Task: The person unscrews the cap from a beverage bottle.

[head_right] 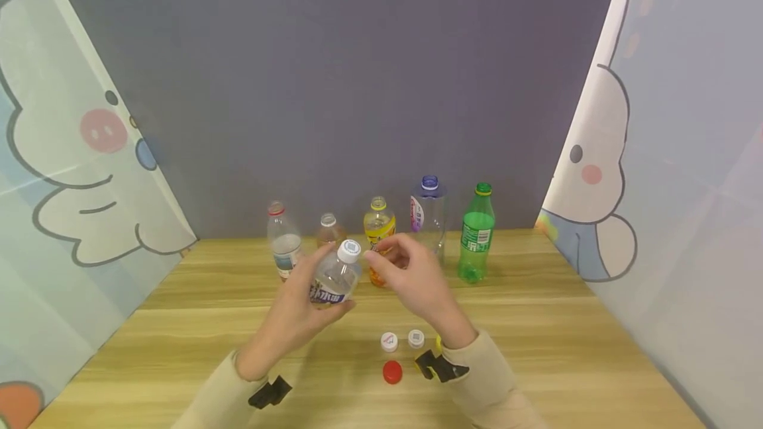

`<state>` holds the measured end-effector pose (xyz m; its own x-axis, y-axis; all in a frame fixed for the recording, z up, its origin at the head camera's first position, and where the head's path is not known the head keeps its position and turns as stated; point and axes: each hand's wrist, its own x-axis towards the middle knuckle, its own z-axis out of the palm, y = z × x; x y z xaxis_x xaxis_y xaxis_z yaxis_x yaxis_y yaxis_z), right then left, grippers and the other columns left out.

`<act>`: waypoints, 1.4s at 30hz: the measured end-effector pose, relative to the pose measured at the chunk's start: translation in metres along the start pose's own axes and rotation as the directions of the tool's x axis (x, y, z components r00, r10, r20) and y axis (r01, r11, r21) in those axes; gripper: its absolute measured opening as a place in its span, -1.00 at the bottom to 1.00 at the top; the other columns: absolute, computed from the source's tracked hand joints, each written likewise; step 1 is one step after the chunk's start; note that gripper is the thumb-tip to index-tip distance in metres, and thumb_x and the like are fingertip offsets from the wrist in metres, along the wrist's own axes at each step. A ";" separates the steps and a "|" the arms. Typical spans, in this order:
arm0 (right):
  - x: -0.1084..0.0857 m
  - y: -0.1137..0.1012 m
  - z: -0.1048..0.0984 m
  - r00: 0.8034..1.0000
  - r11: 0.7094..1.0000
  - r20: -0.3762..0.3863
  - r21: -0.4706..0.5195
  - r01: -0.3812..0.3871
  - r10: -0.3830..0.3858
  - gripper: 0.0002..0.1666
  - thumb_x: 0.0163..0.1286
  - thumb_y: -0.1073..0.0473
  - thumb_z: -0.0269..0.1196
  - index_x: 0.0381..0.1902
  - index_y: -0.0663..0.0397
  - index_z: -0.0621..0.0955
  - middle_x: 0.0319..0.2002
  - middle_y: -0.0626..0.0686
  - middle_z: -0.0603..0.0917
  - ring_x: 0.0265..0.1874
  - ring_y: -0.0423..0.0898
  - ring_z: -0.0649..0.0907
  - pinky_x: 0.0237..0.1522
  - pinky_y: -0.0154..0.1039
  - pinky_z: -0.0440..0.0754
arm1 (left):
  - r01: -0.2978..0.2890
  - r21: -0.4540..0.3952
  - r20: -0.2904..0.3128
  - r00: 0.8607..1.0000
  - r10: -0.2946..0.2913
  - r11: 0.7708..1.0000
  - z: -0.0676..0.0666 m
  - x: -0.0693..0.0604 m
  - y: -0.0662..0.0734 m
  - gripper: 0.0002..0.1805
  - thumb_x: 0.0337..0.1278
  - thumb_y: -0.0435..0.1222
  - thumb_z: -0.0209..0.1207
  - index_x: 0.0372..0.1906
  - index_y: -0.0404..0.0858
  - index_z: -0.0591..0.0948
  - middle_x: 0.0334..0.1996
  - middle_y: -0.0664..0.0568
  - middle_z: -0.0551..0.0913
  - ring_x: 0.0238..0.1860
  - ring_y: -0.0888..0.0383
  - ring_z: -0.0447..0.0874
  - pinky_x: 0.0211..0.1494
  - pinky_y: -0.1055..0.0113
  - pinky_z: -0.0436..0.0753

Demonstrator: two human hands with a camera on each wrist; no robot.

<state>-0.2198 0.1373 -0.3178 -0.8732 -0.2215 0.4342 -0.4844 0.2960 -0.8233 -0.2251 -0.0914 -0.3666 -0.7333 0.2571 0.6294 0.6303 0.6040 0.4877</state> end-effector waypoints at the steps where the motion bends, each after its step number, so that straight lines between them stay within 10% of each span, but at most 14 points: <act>1: 0.000 -0.001 0.000 1.000 1.000 0.001 -0.002 -0.002 0.002 -0.65 0.47 0.08 0.30 0.03 0.23 0.62 -0.34 0.07 0.70 -0.44 -0.06 0.71 -0.31 -0.18 0.70 | -0.006 0.016 0.000 1.000 0.006 1.000 0.000 -0.001 0.000 0.09 -0.29 -0.18 0.67 0.48 -0.04 0.35 0.02 -0.07 0.55 -0.06 0.05 0.57 -0.09 0.11 0.62; 17: -0.005 -0.009 0.010 0.988 0.966 -0.125 -0.231 -0.118 0.091 -0.57 0.29 -0.19 0.42 -0.36 0.08 0.71 -0.61 -0.06 0.60 -0.62 -0.09 0.55 -0.56 -0.20 0.53 | -0.198 0.298 0.037 0.980 0.196 0.934 0.012 -0.006 -0.001 0.02 -0.48 -0.08 0.71 0.31 -0.03 0.50 -0.10 -0.06 0.58 -0.19 -0.04 0.59 -0.10 0.04 0.58; 28: -0.004 -0.004 0.013 0.981 0.943 -0.059 -0.271 -0.193 0.184 -0.51 0.32 -0.25 0.37 -0.39 0.08 0.71 -0.66 -0.05 0.61 -0.74 -0.12 0.58 -0.65 -0.19 0.54 | -0.239 0.378 0.040 0.969 0.242 0.894 0.012 -0.007 0.002 0.06 -0.50 -0.02 0.71 0.34 0.01 0.48 -0.11 -0.05 0.56 -0.18 -0.04 0.59 -0.13 0.03 0.57; 42: -0.005 -0.001 0.008 0.998 0.950 0.062 -0.312 0.000 0.020 -0.78 0.44 0.04 0.33 -0.24 0.09 0.64 -0.49 -0.12 0.58 -0.51 -0.17 0.53 -0.45 -0.24 0.54 | -0.242 0.387 0.020 0.967 0.254 0.890 0.011 -0.007 0.002 0.03 -0.50 -0.03 0.69 0.33 -0.01 0.52 -0.11 -0.06 0.60 -0.18 -0.07 0.62 -0.13 0.03 0.60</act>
<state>-0.2147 0.1306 -0.3222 -0.8779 -0.2723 0.3940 -0.4770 0.5712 -0.6680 -0.2213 -0.0839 -0.3763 -0.5540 0.4174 0.7203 0.6400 0.7669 0.0479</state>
